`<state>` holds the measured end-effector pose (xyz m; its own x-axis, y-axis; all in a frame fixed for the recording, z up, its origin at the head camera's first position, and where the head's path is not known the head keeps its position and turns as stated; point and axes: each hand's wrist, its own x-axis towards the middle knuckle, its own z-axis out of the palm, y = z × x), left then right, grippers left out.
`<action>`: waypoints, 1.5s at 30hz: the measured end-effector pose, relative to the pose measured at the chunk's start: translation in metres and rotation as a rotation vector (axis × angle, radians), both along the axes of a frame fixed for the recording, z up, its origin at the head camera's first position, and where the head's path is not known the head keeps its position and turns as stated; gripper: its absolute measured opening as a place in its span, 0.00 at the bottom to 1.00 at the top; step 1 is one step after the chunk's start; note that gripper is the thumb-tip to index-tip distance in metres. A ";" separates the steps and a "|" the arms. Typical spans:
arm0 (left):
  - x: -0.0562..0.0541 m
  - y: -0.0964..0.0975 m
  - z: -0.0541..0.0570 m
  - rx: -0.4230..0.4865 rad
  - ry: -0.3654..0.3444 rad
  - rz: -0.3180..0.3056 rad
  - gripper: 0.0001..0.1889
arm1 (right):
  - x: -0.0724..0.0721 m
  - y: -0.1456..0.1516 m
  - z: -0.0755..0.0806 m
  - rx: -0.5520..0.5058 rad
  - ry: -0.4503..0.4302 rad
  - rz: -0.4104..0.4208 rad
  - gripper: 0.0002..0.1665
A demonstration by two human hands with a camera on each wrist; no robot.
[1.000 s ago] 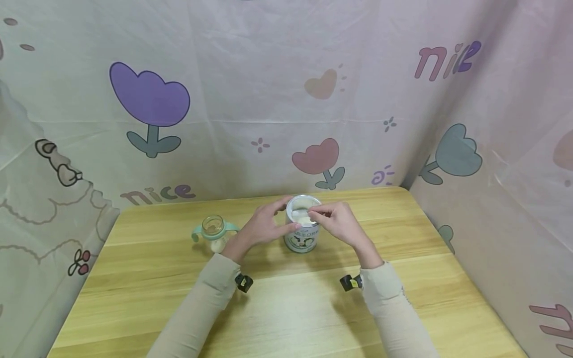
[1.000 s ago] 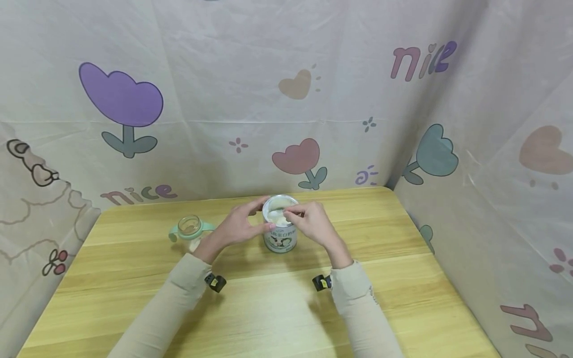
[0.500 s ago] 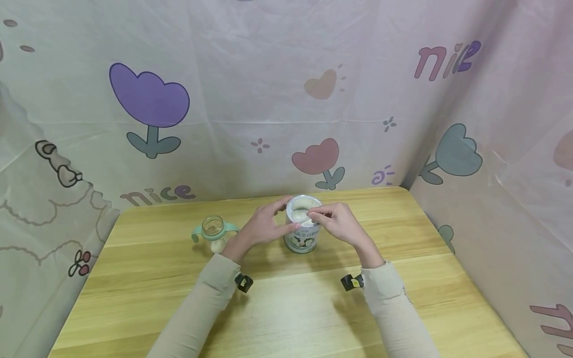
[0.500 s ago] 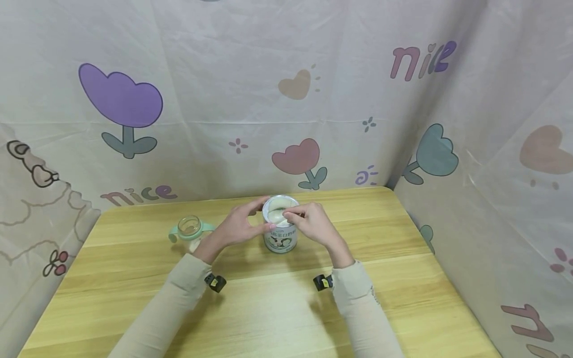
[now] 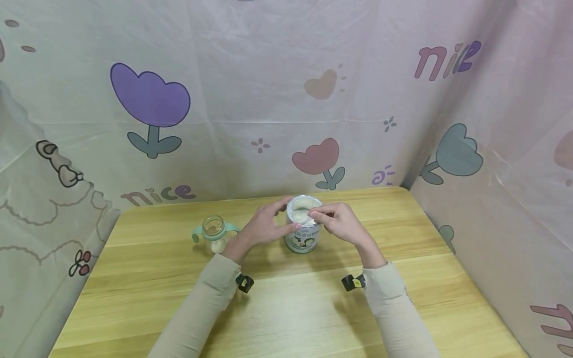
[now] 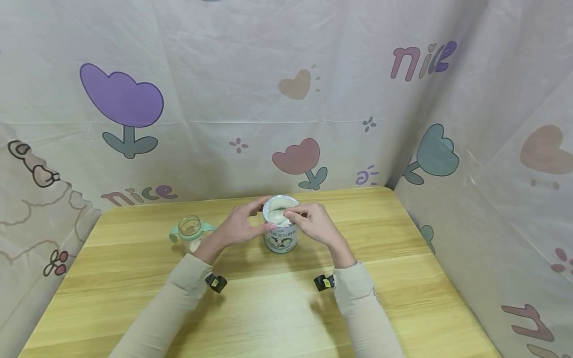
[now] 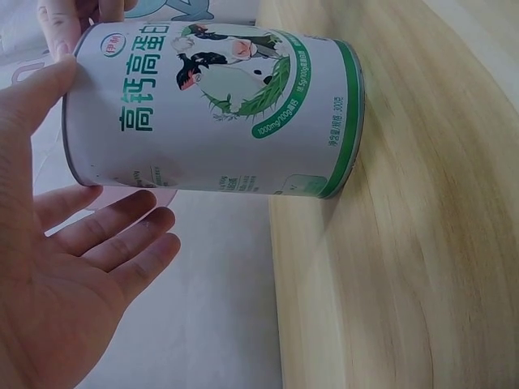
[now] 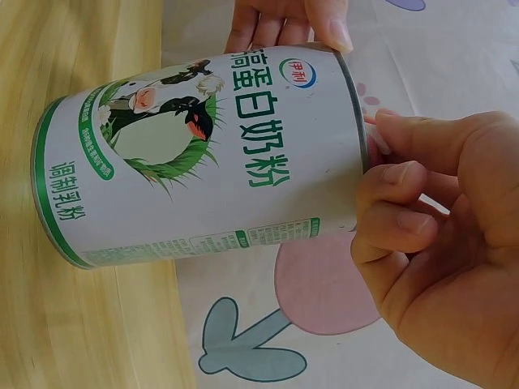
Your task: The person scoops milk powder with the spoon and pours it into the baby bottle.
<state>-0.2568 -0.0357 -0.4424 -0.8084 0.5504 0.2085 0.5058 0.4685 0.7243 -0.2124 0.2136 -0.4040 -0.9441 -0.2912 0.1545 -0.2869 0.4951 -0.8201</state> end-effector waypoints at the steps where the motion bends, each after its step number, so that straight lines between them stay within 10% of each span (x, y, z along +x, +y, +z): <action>1: 0.000 0.000 0.000 0.001 -0.001 -0.003 0.42 | 0.000 0.000 0.000 -0.006 -0.004 0.002 0.15; 37: 0.003 0.002 0.002 0.005 -0.031 0.001 0.42 | -0.001 0.006 -0.001 -0.111 -0.011 0.158 0.09; 45: 0.003 0.001 0.002 -0.011 -0.036 0.014 0.43 | 0.000 0.003 -0.003 -0.107 -0.013 0.075 0.12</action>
<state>-0.2537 -0.0343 -0.4406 -0.8231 0.5410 0.1728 0.4725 0.4836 0.7368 -0.2122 0.2170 -0.4070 -0.9222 -0.3439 0.1767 -0.3093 0.3820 -0.8709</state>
